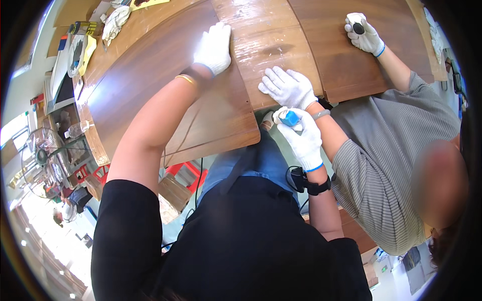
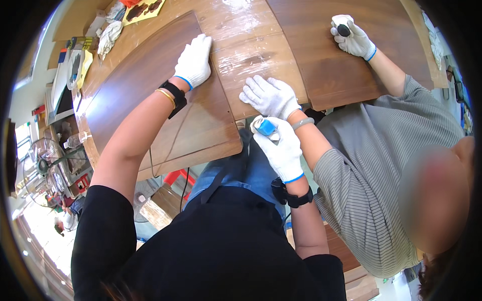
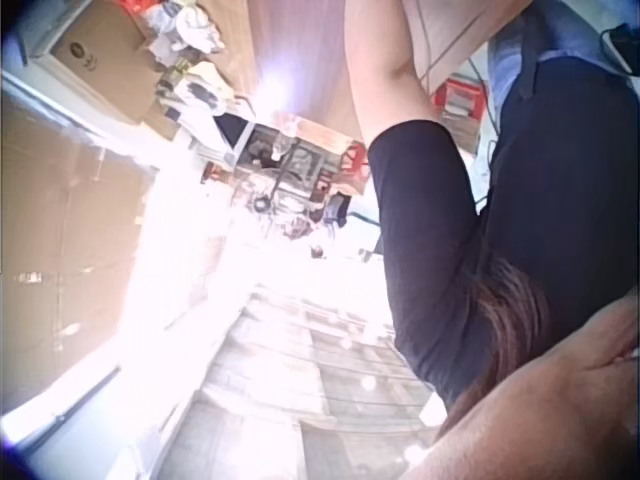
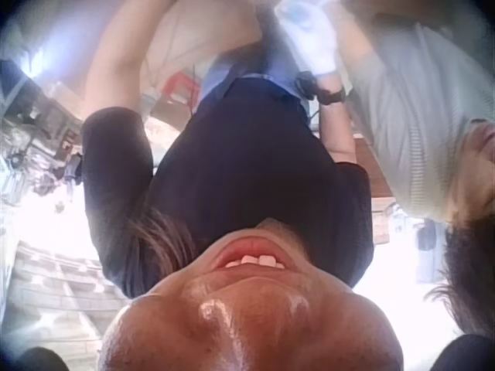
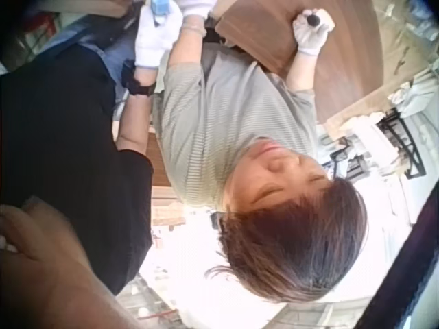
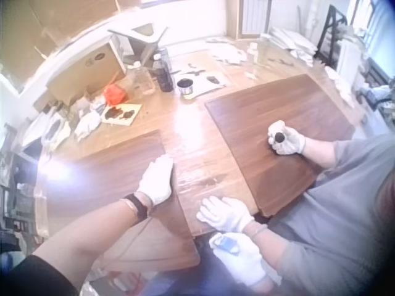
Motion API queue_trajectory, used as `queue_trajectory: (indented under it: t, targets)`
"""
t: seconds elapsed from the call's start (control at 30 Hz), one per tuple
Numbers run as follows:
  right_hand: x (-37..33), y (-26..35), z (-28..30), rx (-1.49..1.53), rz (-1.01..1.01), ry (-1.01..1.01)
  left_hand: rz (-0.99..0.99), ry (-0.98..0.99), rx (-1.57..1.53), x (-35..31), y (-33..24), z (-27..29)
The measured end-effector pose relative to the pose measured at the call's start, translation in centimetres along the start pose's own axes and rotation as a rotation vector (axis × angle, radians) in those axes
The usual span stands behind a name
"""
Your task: Applying a finish or cleaning agents to wooden furniture panels and stacking them.
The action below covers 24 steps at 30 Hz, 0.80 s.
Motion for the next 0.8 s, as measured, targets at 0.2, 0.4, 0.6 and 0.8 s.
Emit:
queue_trajectory:
  t: [0.2, 0.4, 0.6, 0.8]
  targets:
    - [0.7, -1.2, -0.1, 0.120, -0.038, 0.019, 0.040, 0.102, 0.138, 1.5, 1.5, 0.5]
    - [0.4, -0.6, -1.0, 0.150, -0.010, 0.084, -0.141, 0.045, 0.093, -2.8, -2.9, 0.6]
    - [0.8, 0.4, -1.7, 0.108, 0.047, 0.129, -0.236, -0.037, 0.110, -6.5, -5.9, 0.6]
    - [1.2, 0.4, -1.2, 0.093, 0.060, 0.111, -0.114, 0.024, 0.141, -2.9, -3.6, 0.9]
Point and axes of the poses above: each hand's wrist, its own x-axis towards the middle knuckle, its own z-axis out of the back of the hand, y = z × x, the point moved 7 cm from there along x, towards the middle knuckle, and after that the axes turned 13 degrees about -z, right-handed, at the moved point
